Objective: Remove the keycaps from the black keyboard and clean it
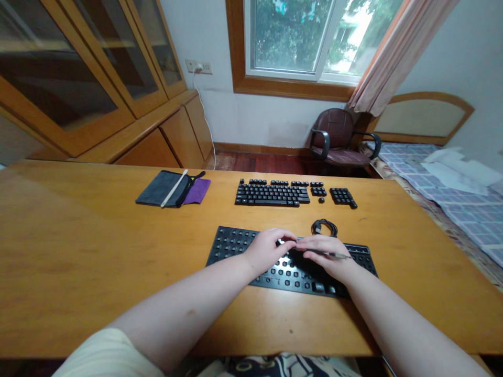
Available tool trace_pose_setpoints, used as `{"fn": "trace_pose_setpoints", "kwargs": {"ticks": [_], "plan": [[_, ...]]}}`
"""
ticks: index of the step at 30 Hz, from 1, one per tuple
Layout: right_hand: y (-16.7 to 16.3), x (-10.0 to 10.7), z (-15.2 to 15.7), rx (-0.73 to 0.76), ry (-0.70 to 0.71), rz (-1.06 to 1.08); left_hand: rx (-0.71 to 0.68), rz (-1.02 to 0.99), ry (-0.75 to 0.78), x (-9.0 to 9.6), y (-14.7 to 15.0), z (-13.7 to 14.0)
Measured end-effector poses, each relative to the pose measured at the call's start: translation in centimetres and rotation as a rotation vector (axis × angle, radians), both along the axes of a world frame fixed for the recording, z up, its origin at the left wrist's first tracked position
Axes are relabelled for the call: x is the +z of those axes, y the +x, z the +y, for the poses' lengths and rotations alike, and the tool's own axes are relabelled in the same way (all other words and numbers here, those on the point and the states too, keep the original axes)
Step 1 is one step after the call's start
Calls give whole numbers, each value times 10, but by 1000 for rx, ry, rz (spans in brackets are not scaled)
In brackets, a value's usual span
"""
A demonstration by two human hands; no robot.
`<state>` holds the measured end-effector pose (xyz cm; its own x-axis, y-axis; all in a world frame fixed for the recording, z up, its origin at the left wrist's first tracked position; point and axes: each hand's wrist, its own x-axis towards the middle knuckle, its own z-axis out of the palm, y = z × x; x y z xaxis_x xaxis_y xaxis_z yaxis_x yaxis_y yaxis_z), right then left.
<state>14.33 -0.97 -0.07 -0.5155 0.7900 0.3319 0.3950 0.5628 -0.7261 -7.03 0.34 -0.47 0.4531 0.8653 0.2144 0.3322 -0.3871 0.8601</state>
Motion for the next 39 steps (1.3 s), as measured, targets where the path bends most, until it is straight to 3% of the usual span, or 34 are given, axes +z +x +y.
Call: {"fn": "trace_pose_setpoints", "kwargs": {"ticks": [7,14,21,25,30,37,39], "plan": [[-3,7,-3,23,80,-40,-12,-39,58,-1,1,2],[-2,12,2,-183,168,39,113,-211,-52,-6,2,4],[-7,53,34,-56,171,-294,181,-436,-186,-12,5,5],[-23,56,57,99,152,-380,221,-550,-222,-10,5,5],[-40,57,67,110,183,-420,278,-670,-256,-11,6,10],[-37,53,67,145,150,-316,279,-601,-239,-10,6,11],[-30,49,74,67,174,-306,287,-505,-197,-9,5,10]]}}
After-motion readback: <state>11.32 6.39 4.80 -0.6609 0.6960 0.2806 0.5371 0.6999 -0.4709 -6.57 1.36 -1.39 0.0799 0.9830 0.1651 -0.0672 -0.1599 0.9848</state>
